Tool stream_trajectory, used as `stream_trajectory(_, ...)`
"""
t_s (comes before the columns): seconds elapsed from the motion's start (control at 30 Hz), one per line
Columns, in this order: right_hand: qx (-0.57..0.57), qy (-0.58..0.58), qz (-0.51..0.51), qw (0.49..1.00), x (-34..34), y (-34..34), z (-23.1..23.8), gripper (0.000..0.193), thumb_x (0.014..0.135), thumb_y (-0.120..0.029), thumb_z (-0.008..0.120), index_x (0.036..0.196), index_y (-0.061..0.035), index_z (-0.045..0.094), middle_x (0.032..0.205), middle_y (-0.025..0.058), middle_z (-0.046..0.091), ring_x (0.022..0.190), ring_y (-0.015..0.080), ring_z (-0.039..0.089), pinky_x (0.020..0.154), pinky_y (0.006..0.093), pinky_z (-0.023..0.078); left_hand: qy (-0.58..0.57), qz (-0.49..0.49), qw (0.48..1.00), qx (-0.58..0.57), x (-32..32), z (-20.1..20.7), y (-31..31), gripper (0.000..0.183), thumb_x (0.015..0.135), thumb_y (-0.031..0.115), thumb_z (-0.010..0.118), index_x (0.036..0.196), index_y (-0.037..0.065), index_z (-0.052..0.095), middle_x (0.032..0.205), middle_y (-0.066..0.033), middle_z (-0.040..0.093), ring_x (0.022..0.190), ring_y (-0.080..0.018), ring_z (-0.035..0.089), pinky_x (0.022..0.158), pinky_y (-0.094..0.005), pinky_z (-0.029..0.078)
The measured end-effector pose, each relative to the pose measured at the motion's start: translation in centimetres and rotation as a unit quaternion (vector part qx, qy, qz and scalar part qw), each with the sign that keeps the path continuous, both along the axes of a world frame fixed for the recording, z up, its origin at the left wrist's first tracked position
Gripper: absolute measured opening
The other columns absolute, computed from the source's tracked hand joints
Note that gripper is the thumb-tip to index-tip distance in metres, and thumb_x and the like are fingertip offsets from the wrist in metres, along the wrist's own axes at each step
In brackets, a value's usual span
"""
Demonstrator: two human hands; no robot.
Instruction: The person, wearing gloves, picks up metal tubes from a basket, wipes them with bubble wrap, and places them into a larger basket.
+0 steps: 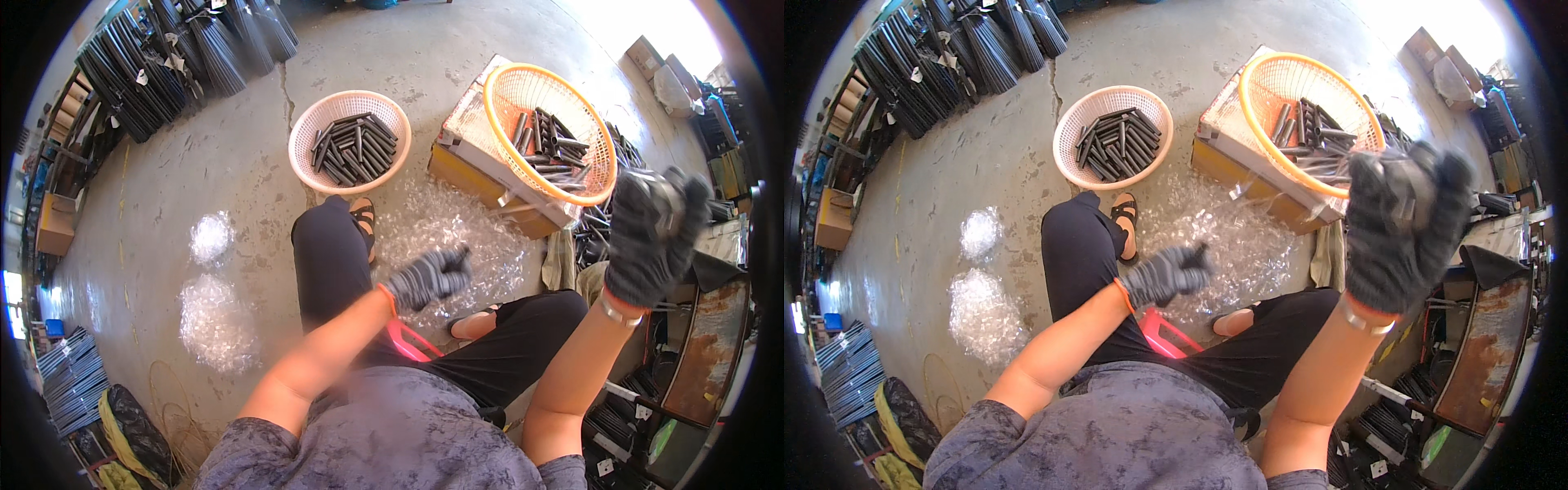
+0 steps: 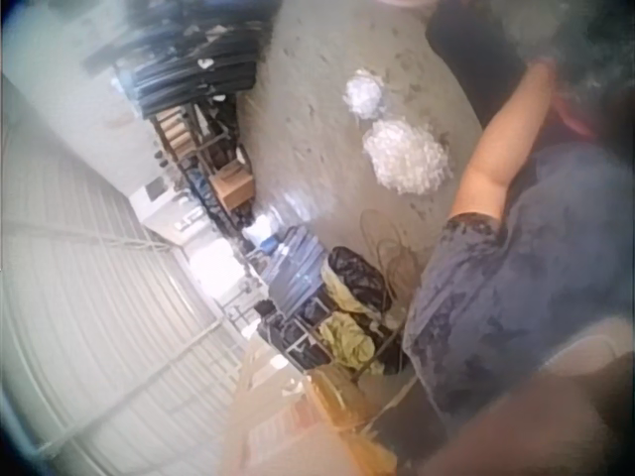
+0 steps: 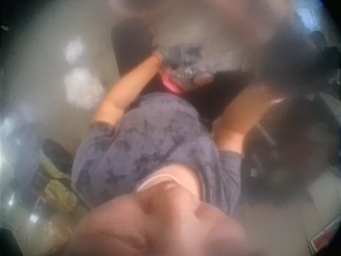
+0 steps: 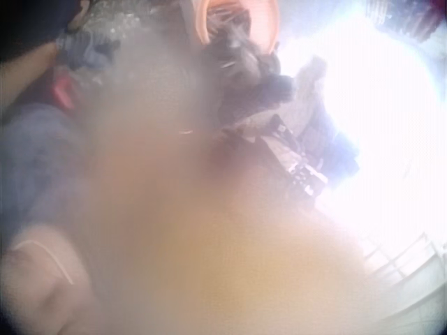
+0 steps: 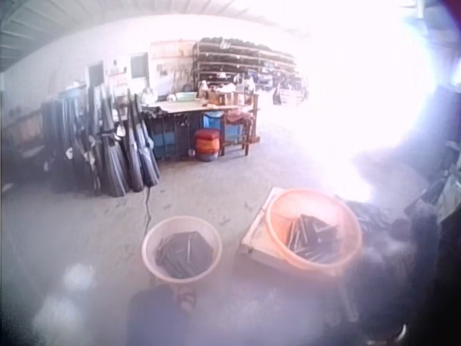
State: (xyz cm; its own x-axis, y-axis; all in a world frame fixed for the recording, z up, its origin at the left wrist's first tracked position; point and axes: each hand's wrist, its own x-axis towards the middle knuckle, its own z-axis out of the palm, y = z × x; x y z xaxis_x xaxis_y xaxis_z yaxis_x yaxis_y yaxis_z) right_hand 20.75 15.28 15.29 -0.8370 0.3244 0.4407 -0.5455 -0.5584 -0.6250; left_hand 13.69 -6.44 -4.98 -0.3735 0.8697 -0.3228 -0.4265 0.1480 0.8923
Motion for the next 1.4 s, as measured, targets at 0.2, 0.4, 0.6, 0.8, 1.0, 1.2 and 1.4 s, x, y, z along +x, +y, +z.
stream_trajectory(0.2,0.690,-0.290,-0.380,0.544,0.7,4.3,-13.2,0.057,0.069,0.001,0.071,0.121,-0.0074,0.048,0.107,0.0073,0.052,0.087,0.0166,0.054,0.075,0.0260,0.048,-0.012,0.182,0.979,0.091,-4.1,8.0,-0.9,0.011,0.084,0.013,0.062,0.090,0.004,0.058,0.066,0.0000,0.054,0.055,-0.0084,0.050,0.052,-0.0225,0.042)
stream_trajectory(0.4,0.474,-0.507,-0.228,0.683,3.1,-1.6,-28.5,0.063,0.064,-0.010,0.078,0.120,-0.0068,0.050,0.105,0.0122,0.058,0.084,0.0218,0.057,0.078,0.0339,0.048,0.066,0.171,0.967,0.177,-5.3,16.2,0.1,0.017,0.083,0.006,0.061,0.099,0.002,0.059,0.070,-0.0027,0.058,0.061,-0.0112,0.055,0.056,-0.0246,0.047)
stream_trajectory(0.6,0.594,-0.533,0.100,0.594,1.0,-8.1,-34.6,0.072,0.065,-0.029,0.077,0.125,-0.0047,0.046,0.117,0.0189,0.056,0.110,0.0338,0.053,0.092,0.0383,0.042,0.110,0.152,0.948,0.258,-5.0,20.9,0.8,0.017,0.083,0.011,0.064,0.097,0.001,0.060,0.072,-0.0022,0.061,0.060,-0.0076,0.056,0.055,-0.0216,0.047)
stream_trajectory(0.8,0.625,-0.516,0.005,0.586,-0.9,-8.9,-52.9,0.080,0.063,-0.031,0.077,0.131,-0.0129,0.041,0.128,0.0206,0.046,0.118,0.0348,0.046,0.097,0.0402,0.040,0.098,0.109,0.956,0.256,-4.1,21.4,3.1,0.020,0.083,0.010,0.064,0.099,0.000,0.058,0.076,-0.0043,0.061,0.061,-0.0090,0.056,0.056,-0.0233,0.048)
stream_trajectory(1.0,0.610,-0.609,0.080,0.500,-0.2,-13.6,-39.9,0.072,0.066,-0.027,0.074,0.129,-0.0164,0.042,0.121,0.0201,0.048,0.114,0.0375,0.048,0.093,0.0432,0.043,0.108,0.188,0.952,0.217,-4.5,21.5,-0.2,0.022,0.083,0.010,0.062,0.101,-0.001,0.057,0.077,-0.0060,0.060,0.061,-0.0106,0.056,0.056,-0.0246,0.048)
stream_trajectory(1.2,0.487,-0.630,0.098,0.597,0.6,-12.4,-48.1,0.054,0.063,-0.022,0.072,0.114,-0.0145,0.056,0.116,0.0203,0.053,0.107,0.0349,0.052,0.091,0.0382,0.044,0.108,0.202,0.953,0.199,-5.3,21.5,1.1,0.023,0.084,0.010,0.061,0.103,-0.002,0.056,0.079,-0.0077,0.060,0.061,-0.0121,0.055,0.056,-0.0260,0.047)
stream_trajectory(1.4,0.532,-0.556,0.025,0.639,0.5,-13.4,-52.2,0.038,0.063,-0.019,0.071,0.100,-0.0131,0.064,0.104,0.0191,0.059,0.099,0.0363,0.057,0.086,0.0390,0.046,0.115,0.218,0.952,0.180,-5.9,21.8,2.0,0.024,0.085,0.010,0.059,0.105,-0.003,0.055,0.081,-0.0094,0.059,0.061,-0.0136,0.054,0.056,-0.0274,0.047)
